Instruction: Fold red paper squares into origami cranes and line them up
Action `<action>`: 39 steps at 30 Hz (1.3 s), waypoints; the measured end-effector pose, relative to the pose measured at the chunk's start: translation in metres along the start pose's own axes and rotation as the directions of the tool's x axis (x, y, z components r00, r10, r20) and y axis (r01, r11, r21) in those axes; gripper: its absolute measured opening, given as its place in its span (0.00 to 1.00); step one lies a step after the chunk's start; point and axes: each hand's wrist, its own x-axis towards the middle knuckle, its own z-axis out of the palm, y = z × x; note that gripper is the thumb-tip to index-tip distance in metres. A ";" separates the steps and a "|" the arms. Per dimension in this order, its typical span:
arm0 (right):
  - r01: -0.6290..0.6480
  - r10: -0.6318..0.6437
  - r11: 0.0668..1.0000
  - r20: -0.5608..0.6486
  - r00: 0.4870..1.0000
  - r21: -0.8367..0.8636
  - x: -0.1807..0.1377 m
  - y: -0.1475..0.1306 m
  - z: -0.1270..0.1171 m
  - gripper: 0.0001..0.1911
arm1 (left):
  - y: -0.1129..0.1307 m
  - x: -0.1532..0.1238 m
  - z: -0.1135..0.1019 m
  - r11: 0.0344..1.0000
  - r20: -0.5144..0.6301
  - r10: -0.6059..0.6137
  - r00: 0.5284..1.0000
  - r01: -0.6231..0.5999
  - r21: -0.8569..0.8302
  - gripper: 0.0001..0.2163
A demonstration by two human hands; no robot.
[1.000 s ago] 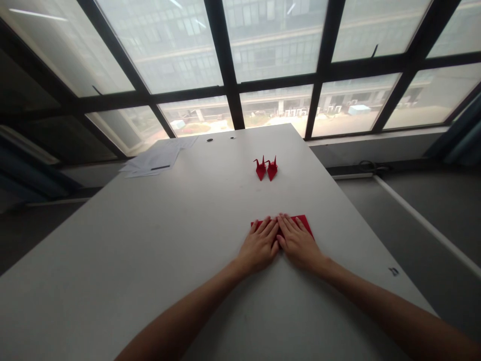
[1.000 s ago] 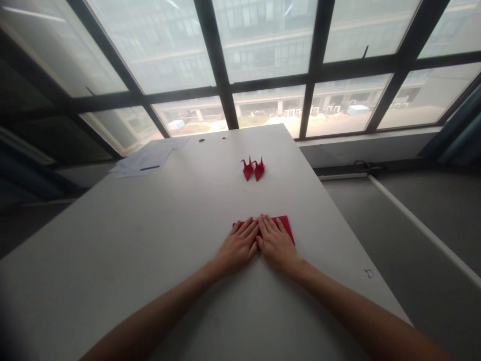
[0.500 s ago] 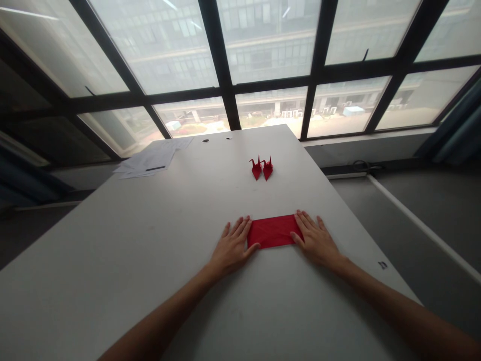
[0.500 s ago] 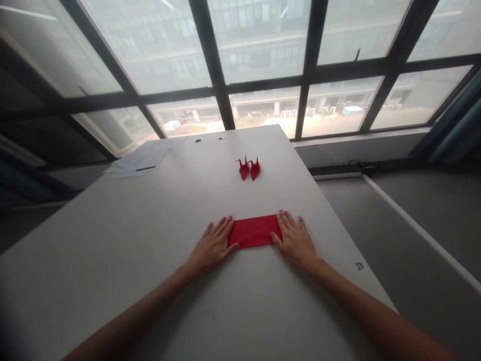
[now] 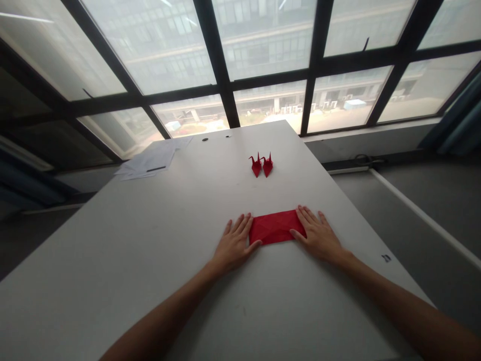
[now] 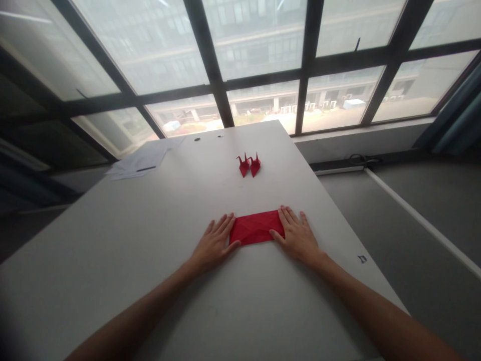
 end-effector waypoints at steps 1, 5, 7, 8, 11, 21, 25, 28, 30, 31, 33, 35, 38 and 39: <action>0.000 0.000 1.000 0.000 1.000 0.004 0.000 0.000 0.000 0.40 | 0.000 0.000 0.000 1.000 0.002 0.001 1.000 -0.001 0.002 0.35; -0.004 0.004 1.000 0.000 1.000 0.022 0.001 0.000 0.000 0.41 | -0.001 -0.001 0.000 1.000 0.000 0.014 1.000 -0.014 0.005 0.33; -0.009 0.009 0.999 -0.004 1.000 0.031 0.001 0.000 -0.002 0.41 | -0.002 -0.001 0.000 1.000 -0.002 0.022 1.000 -0.022 0.005 0.33; -0.009 0.009 0.999 -0.004 1.000 0.037 0.001 -0.001 -0.004 0.40 | -0.003 -0.001 0.001 1.000 -0.004 0.024 1.000 -0.024 0.005 0.33; -0.013 0.014 0.999 -0.031 0.999 0.044 0.000 -0.005 -0.011 0.40 | -0.004 -0.001 0.000 0.999 -0.012 0.035 0.999 -0.034 0.003 0.32; 0.121 -0.113 0.989 -0.084 0.990 0.089 0.005 -0.069 -0.018 0.36 | -0.003 -0.009 -0.005 0.997 -0.035 0.072 0.997 -0.071 0.017 0.29; 0.077 -0.066 0.986 -0.075 0.995 0.147 0.016 -0.097 -0.008 0.34 | -0.004 -0.023 -0.003 0.992 -0.057 0.125 0.991 -0.123 0.039 0.31; 0.032 -0.024 0.984 -0.048 0.999 0.173 0.021 -0.111 -0.006 0.35 | -0.009 -0.030 -0.005 0.991 -0.071 0.127 0.989 -0.123 0.056 0.32; 0.020 -0.017 0.985 -0.019 1.000 0.173 0.023 -0.117 -0.005 0.35 | -0.015 -0.030 -0.006 0.995 -0.049 0.094 0.994 -0.092 0.039 0.31; 0.012 -0.011 0.986 -0.008 1.000 0.165 0.023 -0.119 -0.005 0.35 | -0.019 -0.029 -0.007 0.997 -0.051 0.079 0.996 -0.078 0.014 0.31; -0.004 0.003 0.989 0.001 1.000 0.146 0.023 -0.121 -0.005 0.35 | -0.024 -0.026 -0.009 0.996 -0.061 0.050 0.997 -0.054 -0.068 0.33; -0.028 0.029 0.992 -0.002 1.000 0.124 0.024 -0.122 -0.004 0.34 | -0.025 -0.022 -0.011 0.983 -0.054 0.056 0.997 -0.064 -0.169 0.34; -0.049 0.050 0.994 -0.009 0.999 0.095 0.024 -0.124 -0.004 0.33 | -0.021 -0.021 -0.018 0.958 -0.013 0.089 0.996 -0.089 -0.273 0.30; -0.054 0.055 0.994 -0.011 0.998 0.090 0.023 -0.125 -0.004 0.33 | -0.019 -0.021 -0.021 0.955 -0.006 0.110 0.994 -0.107 -0.277 0.28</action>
